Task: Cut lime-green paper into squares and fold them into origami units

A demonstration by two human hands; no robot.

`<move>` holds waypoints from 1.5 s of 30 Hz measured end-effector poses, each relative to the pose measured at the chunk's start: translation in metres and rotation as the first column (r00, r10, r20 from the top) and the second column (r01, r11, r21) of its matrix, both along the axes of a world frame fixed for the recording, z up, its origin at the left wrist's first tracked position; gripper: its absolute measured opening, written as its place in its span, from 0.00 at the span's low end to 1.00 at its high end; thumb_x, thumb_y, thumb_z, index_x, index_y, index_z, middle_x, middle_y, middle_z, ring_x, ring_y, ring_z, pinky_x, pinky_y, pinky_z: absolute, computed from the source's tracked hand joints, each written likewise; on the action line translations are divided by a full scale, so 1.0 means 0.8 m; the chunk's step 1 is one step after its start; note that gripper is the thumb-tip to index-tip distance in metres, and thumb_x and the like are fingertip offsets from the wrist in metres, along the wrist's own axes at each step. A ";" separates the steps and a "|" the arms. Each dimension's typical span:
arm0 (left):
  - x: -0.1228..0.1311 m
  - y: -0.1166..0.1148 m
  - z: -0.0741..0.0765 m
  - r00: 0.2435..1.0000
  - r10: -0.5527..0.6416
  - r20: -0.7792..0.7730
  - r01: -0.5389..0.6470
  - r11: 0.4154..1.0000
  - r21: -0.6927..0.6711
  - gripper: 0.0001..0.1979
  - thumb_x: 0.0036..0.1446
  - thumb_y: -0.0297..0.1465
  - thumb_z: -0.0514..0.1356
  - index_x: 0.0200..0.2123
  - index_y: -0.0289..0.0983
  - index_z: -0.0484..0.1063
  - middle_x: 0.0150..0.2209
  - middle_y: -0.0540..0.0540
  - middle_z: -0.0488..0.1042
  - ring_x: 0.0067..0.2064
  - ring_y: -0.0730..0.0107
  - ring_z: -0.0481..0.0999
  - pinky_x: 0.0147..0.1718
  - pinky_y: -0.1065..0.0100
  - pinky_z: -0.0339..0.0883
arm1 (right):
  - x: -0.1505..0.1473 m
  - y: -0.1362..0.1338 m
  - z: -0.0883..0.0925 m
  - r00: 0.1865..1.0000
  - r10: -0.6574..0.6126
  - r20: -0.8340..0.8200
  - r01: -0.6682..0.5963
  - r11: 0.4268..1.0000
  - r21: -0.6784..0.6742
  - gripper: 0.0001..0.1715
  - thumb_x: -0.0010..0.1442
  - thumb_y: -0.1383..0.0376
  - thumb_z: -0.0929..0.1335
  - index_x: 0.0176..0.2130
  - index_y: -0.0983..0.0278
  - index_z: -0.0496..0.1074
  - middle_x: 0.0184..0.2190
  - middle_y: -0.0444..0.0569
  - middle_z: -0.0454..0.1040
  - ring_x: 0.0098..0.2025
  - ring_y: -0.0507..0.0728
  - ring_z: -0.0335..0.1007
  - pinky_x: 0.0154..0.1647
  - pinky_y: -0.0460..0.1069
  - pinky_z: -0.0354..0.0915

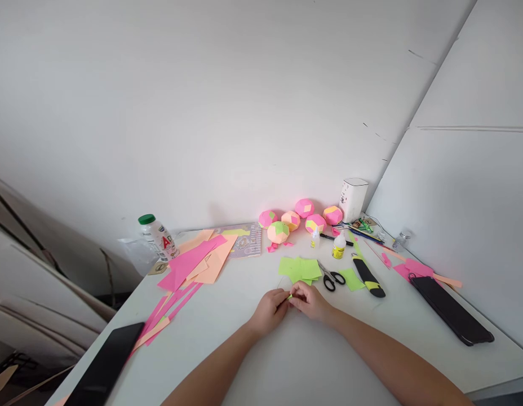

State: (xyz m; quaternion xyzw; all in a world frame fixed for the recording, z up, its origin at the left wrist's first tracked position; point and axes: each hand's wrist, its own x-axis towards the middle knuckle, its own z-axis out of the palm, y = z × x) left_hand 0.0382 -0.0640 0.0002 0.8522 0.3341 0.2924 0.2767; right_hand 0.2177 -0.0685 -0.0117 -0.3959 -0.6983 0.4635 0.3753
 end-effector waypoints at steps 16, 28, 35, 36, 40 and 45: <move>0.002 0.002 -0.003 1.000 0.006 -0.015 -0.006 1.000 0.013 0.10 0.57 0.25 0.49 0.30 0.37 0.69 0.26 0.49 0.65 0.30 0.69 0.65 0.29 0.70 0.59 | 0.000 0.002 -0.005 0.998 -0.026 0.053 0.025 0.999 0.027 0.06 0.57 0.64 0.66 0.35 0.61 0.62 0.21 0.39 0.65 0.23 0.51 0.60 0.24 0.46 0.57; 0.001 0.001 0.000 1.000 0.006 -0.013 -0.006 1.000 0.028 0.09 0.55 0.23 0.50 0.30 0.37 0.69 0.25 0.49 0.65 0.29 0.70 0.65 0.28 0.70 0.58 | -0.002 -0.003 0.010 0.997 -0.034 0.076 0.030 0.998 0.048 0.07 0.57 0.61 0.66 0.34 0.61 0.62 0.20 0.39 0.63 0.23 0.52 0.58 0.24 0.46 0.55; 0.000 0.003 -0.001 1.000 0.012 0.000 -0.012 1.000 -0.011 0.09 0.56 0.25 0.50 0.29 0.37 0.69 0.24 0.50 0.64 0.28 0.70 0.64 0.28 0.71 0.58 | -0.002 -0.002 0.010 0.997 -0.036 0.070 0.032 0.998 0.056 0.09 0.57 0.59 0.66 0.33 0.61 0.62 0.19 0.39 0.63 0.22 0.51 0.59 0.24 0.46 0.56; 0.000 0.003 -0.002 1.000 0.017 0.004 -0.017 1.000 -0.022 0.10 0.56 0.25 0.50 0.29 0.37 0.70 0.24 0.50 0.64 0.28 0.70 0.64 0.28 0.71 0.58 | -0.002 -0.002 0.010 0.997 -0.037 0.067 0.033 0.998 0.058 0.10 0.57 0.58 0.66 0.33 0.61 0.63 0.19 0.39 0.63 0.22 0.52 0.59 0.24 0.46 0.56; -0.001 0.003 -0.004 0.998 0.049 0.039 -0.046 0.996 -0.078 0.11 0.57 0.27 0.51 0.29 0.37 0.72 0.24 0.50 0.64 0.28 0.71 0.64 0.27 0.71 0.59 | -0.001 -0.002 0.009 0.999 -0.023 0.030 0.022 1.000 0.023 0.12 0.58 0.55 0.66 0.34 0.61 0.63 0.21 0.41 0.68 0.22 0.52 0.62 0.24 0.47 0.59; -0.001 0.000 0.001 0.994 0.081 0.077 -0.069 0.986 -0.150 0.13 0.58 0.30 0.51 0.29 0.37 0.75 0.25 0.48 0.67 0.28 0.71 0.66 0.28 0.71 0.61 | -0.001 -0.003 0.008 0.999 -0.029 -0.015 0.029 0.999 -0.026 0.15 0.58 0.52 0.65 0.33 0.61 0.65 0.26 0.45 0.73 0.20 0.52 0.64 0.24 0.49 0.62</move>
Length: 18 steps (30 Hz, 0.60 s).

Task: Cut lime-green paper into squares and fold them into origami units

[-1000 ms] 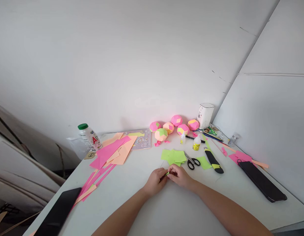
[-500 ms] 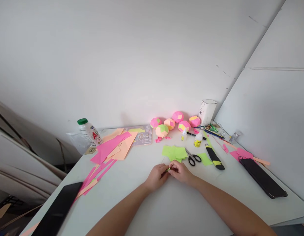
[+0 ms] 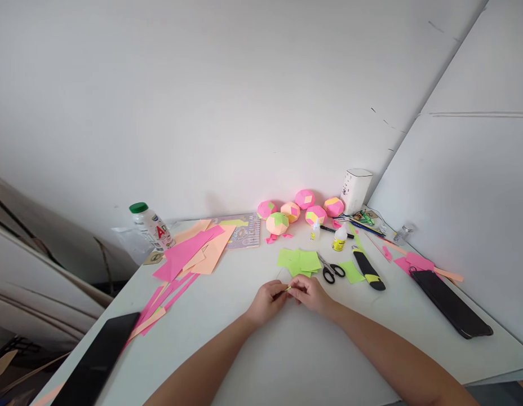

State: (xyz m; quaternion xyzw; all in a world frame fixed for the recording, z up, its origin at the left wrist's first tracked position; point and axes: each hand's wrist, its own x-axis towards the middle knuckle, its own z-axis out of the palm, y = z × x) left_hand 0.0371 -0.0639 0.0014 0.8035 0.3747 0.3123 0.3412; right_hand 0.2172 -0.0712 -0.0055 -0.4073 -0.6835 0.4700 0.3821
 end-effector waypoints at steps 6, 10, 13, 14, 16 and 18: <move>-0.003 0.001 0.000 0.996 0.015 0.087 -0.007 0.996 -0.092 0.13 0.59 0.35 0.52 0.34 0.37 0.76 0.29 0.46 0.72 0.33 0.69 0.70 0.34 0.68 0.65 | -0.001 0.001 -0.003 1.000 -0.010 -0.017 0.010 1.000 0.015 0.13 0.58 0.54 0.66 0.36 0.61 0.64 0.25 0.44 0.72 0.20 0.51 0.63 0.24 0.48 0.62; -0.005 0.006 -0.007 0.944 0.138 0.301 -0.042 0.951 -0.307 0.18 0.58 0.39 0.54 0.48 0.36 0.70 0.39 0.43 0.75 0.40 0.65 0.73 0.41 0.62 0.68 | 0.000 0.003 -0.007 1.000 -0.005 0.012 0.004 0.998 0.061 0.13 0.57 0.59 0.66 0.41 0.61 0.64 0.22 0.39 0.66 0.21 0.51 0.61 0.25 0.47 0.61; -0.007 0.010 -0.009 0.905 0.207 0.373 -0.037 0.909 -0.415 0.21 0.55 0.41 0.57 0.49 0.37 0.69 0.44 0.41 0.74 0.43 0.64 0.73 0.43 0.61 0.69 | -0.001 0.003 -0.009 1.000 -0.003 0.031 0.001 0.998 0.063 0.16 0.56 0.60 0.67 0.44 0.61 0.63 0.22 0.38 0.64 0.21 0.51 0.60 0.26 0.47 0.60; -0.007 0.012 -0.009 0.898 0.211 0.386 -0.027 0.903 -0.429 0.21 0.54 0.42 0.58 0.48 0.37 0.69 0.45 0.41 0.74 0.44 0.64 0.73 0.43 0.61 0.69 | -0.002 0.003 -0.009 0.999 -0.005 0.033 0.003 0.999 0.050 0.16 0.56 0.60 0.68 0.44 0.61 0.63 0.22 0.38 0.64 0.21 0.51 0.60 0.25 0.47 0.60; -0.009 0.017 -0.010 0.883 0.226 0.411 -0.029 0.901 -0.434 0.20 0.54 0.42 0.58 0.46 0.37 0.70 0.45 0.40 0.74 0.43 0.64 0.74 0.42 0.61 0.69 | -0.004 0.005 -0.009 0.999 -0.013 0.038 0.012 1.000 0.027 0.13 0.55 0.60 0.68 0.41 0.62 0.65 0.22 0.39 0.66 0.21 0.51 0.61 0.25 0.47 0.60; -0.013 0.026 -0.011 0.854 0.305 0.421 -0.123 0.905 -0.406 0.18 0.55 0.42 0.57 0.42 0.35 0.71 0.41 0.41 0.75 0.39 0.65 0.74 0.41 0.62 0.69 | -0.008 0.008 -0.008 0.999 -0.030 0.036 0.029 0.999 0.015 0.11 0.55 0.60 0.68 0.38 0.62 0.67 0.23 0.41 0.68 0.20 0.51 0.61 0.25 0.47 0.60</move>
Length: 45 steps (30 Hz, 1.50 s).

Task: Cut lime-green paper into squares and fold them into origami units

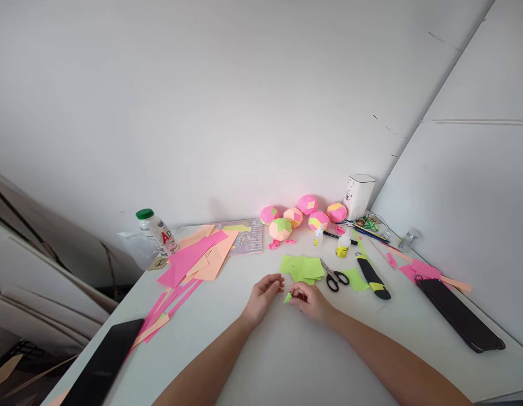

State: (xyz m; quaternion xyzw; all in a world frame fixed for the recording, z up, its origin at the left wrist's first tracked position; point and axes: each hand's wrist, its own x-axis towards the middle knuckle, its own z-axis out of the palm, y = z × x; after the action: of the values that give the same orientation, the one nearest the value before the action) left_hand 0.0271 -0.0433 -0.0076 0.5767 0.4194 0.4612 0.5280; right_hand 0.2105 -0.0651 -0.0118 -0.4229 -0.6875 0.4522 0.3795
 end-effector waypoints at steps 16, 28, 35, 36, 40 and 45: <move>-0.019 0.035 -0.007 0.843 0.522 -0.130 -0.517 0.853 0.069 0.14 0.59 0.35 0.49 0.42 0.37 0.69 0.48 0.41 0.70 0.51 0.62 0.70 0.47 0.63 0.65 | -0.075 0.093 0.006 0.978 -0.010 0.209 0.017 0.999 -0.029 0.05 0.58 0.65 0.66 0.33 0.61 0.73 0.18 0.40 0.69 0.13 0.49 0.58 0.17 0.45 0.58; -0.011 0.039 -0.019 0.859 0.451 -0.241 -0.400 0.887 0.231 0.15 0.48 0.26 0.55 0.41 0.36 0.71 0.45 0.42 0.71 0.49 0.60 0.70 0.51 0.58 0.64 | -0.077 0.087 -0.003 0.944 -0.160 0.289 0.085 0.963 0.255 0.13 0.61 0.68 0.61 0.41 0.62 0.73 0.23 0.44 0.72 0.21 0.53 0.67 0.26 0.47 0.66; -0.016 0.048 -0.023 0.848 0.443 -0.292 -0.353 0.882 0.312 0.14 0.50 0.27 0.54 0.41 0.35 0.70 0.43 0.42 0.70 0.45 0.62 0.72 0.46 0.59 0.67 | -0.055 0.067 0.019 0.897 -0.224 0.381 0.003 0.865 0.502 0.14 0.56 0.73 0.61 0.35 0.64 0.74 0.35 0.54 0.74 0.43 0.62 0.67 0.45 0.56 0.64; -0.017 0.049 -0.023 0.847 0.439 -0.300 -0.345 0.883 0.318 0.14 0.50 0.27 0.53 0.41 0.35 0.70 0.43 0.42 0.70 0.45 0.63 0.72 0.46 0.60 0.68 | -0.043 0.062 0.022 0.890 -0.227 0.396 -0.014 0.853 0.521 0.15 0.54 0.74 0.61 0.35 0.64 0.74 0.37 0.55 0.74 0.46 0.63 0.65 0.48 0.58 0.62; -0.017 0.047 -0.023 0.844 0.423 -0.329 -0.321 0.891 0.321 0.14 0.51 0.28 0.53 0.41 0.36 0.70 0.43 0.42 0.70 0.41 0.65 0.72 0.43 0.62 0.69 | 0.022 0.042 0.024 0.673 -0.478 0.565 -0.071 0.719 0.692 0.26 0.47 0.75 0.63 0.48 0.68 0.70 0.54 0.61 0.64 0.60 0.68 0.50 0.59 0.63 0.49; -0.013 0.042 -0.023 0.840 0.418 -0.345 -0.317 0.895 0.314 0.14 0.50 0.28 0.53 0.40 0.36 0.71 0.44 0.41 0.70 0.42 0.62 0.72 0.43 0.59 0.68 | 0.071 0.032 0.008 0.530 -0.578 0.621 0.006 0.735 0.678 0.24 0.52 0.69 0.63 0.49 0.70 0.69 0.54 0.61 0.65 0.60 0.68 0.51 0.61 0.62 0.48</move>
State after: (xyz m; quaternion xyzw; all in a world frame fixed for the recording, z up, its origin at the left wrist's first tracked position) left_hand 0.0166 -0.0097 -0.0257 0.6276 0.5625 0.4735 0.2559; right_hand 0.2671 -0.0394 -0.0052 -0.5513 -0.7990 -0.1079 0.2147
